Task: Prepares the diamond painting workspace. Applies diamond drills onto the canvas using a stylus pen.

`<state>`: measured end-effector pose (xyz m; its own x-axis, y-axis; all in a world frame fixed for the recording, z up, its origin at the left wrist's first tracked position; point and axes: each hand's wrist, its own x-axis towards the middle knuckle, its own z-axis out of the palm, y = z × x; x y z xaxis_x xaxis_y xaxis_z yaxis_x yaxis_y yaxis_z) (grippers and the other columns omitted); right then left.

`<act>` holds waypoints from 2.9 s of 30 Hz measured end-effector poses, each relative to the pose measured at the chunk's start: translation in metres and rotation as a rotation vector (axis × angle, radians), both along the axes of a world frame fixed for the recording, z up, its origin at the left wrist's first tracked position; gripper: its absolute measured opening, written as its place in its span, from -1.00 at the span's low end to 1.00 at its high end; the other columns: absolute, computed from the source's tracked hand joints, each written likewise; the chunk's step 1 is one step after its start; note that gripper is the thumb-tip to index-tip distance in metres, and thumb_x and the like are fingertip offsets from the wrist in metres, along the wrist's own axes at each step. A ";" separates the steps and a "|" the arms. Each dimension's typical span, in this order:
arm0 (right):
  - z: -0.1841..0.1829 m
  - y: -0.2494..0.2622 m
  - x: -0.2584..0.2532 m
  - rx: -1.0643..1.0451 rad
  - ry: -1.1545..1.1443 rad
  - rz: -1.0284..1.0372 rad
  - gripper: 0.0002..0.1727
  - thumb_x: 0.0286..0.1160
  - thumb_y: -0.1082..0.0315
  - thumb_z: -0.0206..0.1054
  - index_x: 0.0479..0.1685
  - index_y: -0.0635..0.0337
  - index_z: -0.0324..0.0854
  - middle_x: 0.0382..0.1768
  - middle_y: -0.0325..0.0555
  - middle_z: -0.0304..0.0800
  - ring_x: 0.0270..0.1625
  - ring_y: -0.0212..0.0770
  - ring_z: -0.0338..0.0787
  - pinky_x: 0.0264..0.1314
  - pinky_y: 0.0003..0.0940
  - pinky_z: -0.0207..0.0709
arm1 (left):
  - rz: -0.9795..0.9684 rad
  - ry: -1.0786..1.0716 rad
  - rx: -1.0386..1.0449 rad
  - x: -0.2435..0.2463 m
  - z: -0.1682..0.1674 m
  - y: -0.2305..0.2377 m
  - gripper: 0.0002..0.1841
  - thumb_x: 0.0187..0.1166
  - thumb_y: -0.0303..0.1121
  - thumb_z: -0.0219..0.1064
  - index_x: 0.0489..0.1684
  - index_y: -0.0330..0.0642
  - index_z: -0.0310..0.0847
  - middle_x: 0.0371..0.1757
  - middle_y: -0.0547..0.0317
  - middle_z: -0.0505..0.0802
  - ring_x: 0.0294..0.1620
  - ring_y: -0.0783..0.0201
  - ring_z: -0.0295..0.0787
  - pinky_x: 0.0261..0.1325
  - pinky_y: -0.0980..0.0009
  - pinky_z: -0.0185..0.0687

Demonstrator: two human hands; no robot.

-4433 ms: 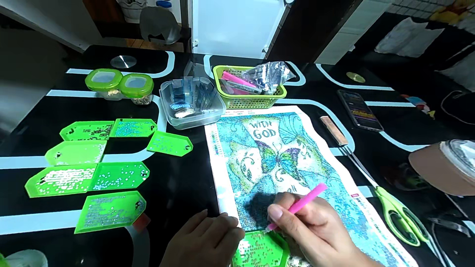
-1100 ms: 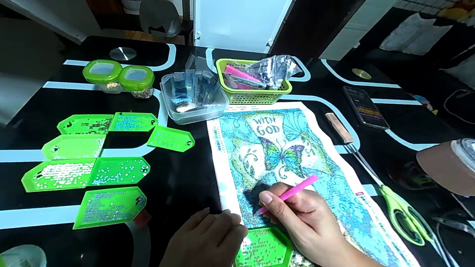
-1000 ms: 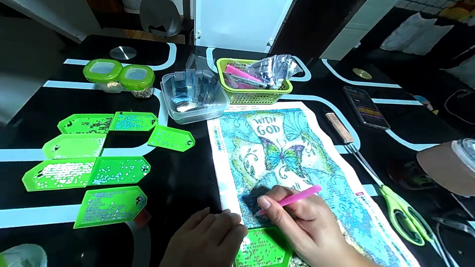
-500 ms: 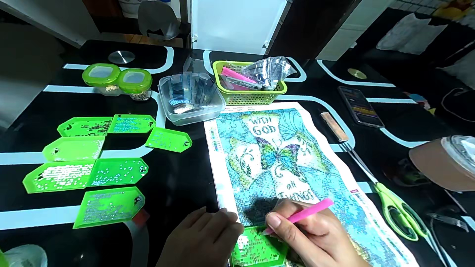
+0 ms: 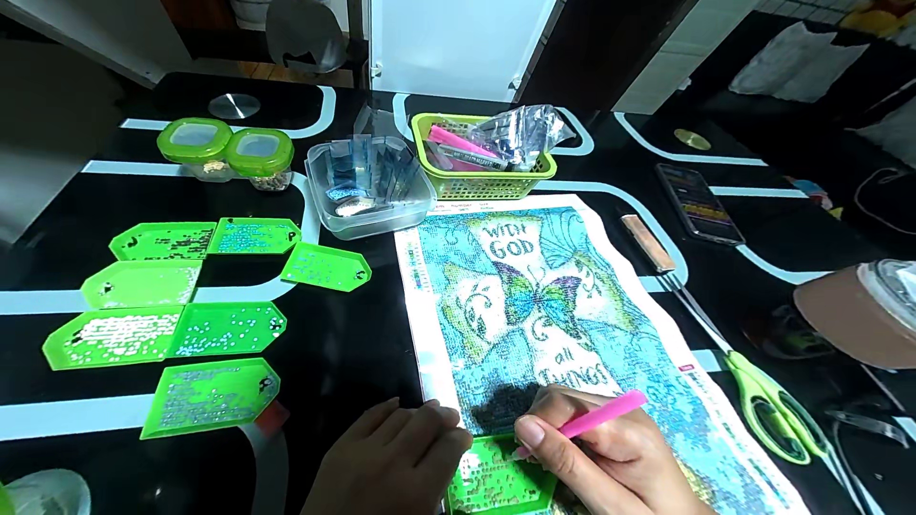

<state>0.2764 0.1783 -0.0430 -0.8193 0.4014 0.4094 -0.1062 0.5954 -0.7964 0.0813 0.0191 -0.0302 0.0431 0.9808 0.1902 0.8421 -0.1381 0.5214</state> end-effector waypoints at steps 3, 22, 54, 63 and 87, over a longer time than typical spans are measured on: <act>-0.001 0.000 0.000 0.006 -0.004 0.002 -0.66 0.83 0.25 0.16 -0.35 0.25 0.60 -0.53 -0.14 0.64 -0.42 -0.48 0.65 -0.31 -0.64 0.50 | 0.002 0.003 0.003 0.000 -0.001 0.000 -0.57 0.49 -0.01 0.47 0.14 -0.12 0.81 0.28 0.09 0.87 0.26 0.09 0.84 0.40 0.11 0.62; 0.001 0.019 -0.026 -0.278 -0.008 -0.124 -0.69 0.82 0.22 0.19 -0.31 0.11 0.72 -0.44 -0.37 0.78 -0.37 -0.57 0.76 -0.30 -0.68 0.66 | -0.019 -0.020 -0.040 -0.001 0.004 0.001 -0.57 0.51 -0.03 0.47 0.17 -0.14 0.79 0.30 0.04 0.87 0.31 0.06 0.82 0.46 0.06 0.57; -0.011 0.026 -0.007 -0.112 0.021 -0.124 -0.66 0.85 0.24 0.14 -0.31 0.23 0.63 -0.51 -0.29 0.66 -0.44 -0.62 0.62 -0.40 -0.74 0.48 | -0.020 -0.048 -0.076 -0.002 0.008 0.000 -0.54 0.53 0.00 0.47 0.20 -0.16 0.78 0.30 0.00 0.86 0.26 0.05 0.82 0.48 0.03 0.51; -0.006 0.022 -0.005 0.142 -0.037 -0.106 -0.66 0.86 0.20 0.12 -0.24 0.25 0.61 -0.40 -0.13 0.70 -0.35 -0.51 0.67 -0.28 -0.68 0.54 | -0.028 -0.050 -0.087 -0.002 0.008 0.001 -0.54 0.53 -0.02 0.46 0.21 -0.17 0.78 0.31 -0.01 0.85 0.28 0.04 0.82 0.49 0.00 0.52; -0.010 0.025 -0.004 -0.032 -0.013 -0.091 -0.66 0.85 0.22 0.16 -0.27 0.27 0.65 -0.50 -0.21 0.68 -0.45 -0.58 0.62 -0.38 -0.70 0.48 | -0.018 -0.046 -0.074 -0.002 0.007 0.001 -0.55 0.54 -0.01 0.46 0.20 -0.15 0.78 0.30 0.01 0.86 0.27 0.05 0.82 0.47 0.00 0.54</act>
<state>0.2721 0.2031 -0.0527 -0.7842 0.4868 0.3849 -0.0426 0.5765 -0.8160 0.0794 0.0201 -0.0233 0.0542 0.9914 0.1190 0.8149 -0.1128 0.5685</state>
